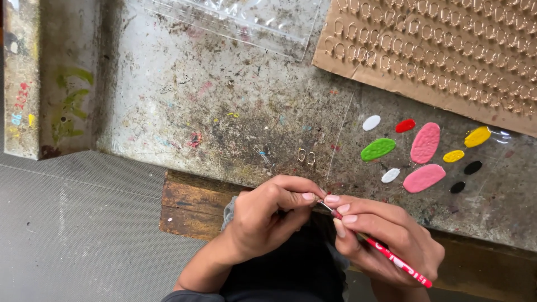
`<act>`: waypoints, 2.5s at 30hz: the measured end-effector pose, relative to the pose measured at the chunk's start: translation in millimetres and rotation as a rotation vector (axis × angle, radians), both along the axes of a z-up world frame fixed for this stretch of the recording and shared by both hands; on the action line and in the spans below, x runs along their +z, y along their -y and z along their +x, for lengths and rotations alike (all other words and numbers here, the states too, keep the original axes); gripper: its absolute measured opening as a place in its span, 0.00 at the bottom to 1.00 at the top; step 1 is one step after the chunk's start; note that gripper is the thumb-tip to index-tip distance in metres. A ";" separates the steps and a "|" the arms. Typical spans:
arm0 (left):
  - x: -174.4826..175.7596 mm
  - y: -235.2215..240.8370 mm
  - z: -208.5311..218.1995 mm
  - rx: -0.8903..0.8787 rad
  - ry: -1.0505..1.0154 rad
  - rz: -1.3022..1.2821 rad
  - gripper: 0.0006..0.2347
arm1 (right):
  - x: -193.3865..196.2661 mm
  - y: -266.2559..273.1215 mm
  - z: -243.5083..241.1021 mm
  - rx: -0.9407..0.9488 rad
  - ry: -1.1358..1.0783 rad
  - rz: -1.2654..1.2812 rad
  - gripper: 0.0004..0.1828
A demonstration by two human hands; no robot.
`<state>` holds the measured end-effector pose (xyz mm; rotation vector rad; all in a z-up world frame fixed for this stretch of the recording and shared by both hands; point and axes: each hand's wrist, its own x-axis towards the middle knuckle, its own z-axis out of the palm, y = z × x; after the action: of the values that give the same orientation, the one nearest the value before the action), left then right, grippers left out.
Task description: The person paints small metal rings using a fine brush and multiple paint colors. They repeatedly pick up a ring, apply paint, and place it on a cardboard tray. The person also wipes the brush on a tissue between applications.
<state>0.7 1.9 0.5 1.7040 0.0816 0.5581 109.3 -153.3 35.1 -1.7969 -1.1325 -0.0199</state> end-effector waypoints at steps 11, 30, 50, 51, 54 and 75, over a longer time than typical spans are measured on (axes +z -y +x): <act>0.7 0.1 0.9 0.010 -0.001 0.012 0.04 | 0.2 -2.0 0.7 0.013 0.022 0.015 0.04; -2.5 -0.2 -0.6 0.002 0.011 0.009 0.04 | -1.7 0.6 2.1 0.028 0.041 0.005 0.05; -1.8 -2.5 -0.1 -0.023 0.020 0.002 0.03 | -3.1 0.4 -1.1 -0.004 0.048 0.002 0.05; -1.9 -2.4 -0.1 -0.022 0.020 0.004 0.03 | -3.0 0.3 -1.1 -0.004 0.047 0.003 0.05; -2.4 -2.1 -0.2 -0.023 0.019 0.001 0.03 | -3.4 0.3 -0.4 0.001 0.049 0.007 0.05; -0.3 -3.3 1.3 -0.013 0.026 0.009 0.03 | -7.1 0.8 -6.6 -0.044 -0.014 0.028 0.05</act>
<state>2.0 5.2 0.2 1.7050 0.0494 0.5716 102.7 -154.1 28.0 -1.7945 -1.0772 -0.0491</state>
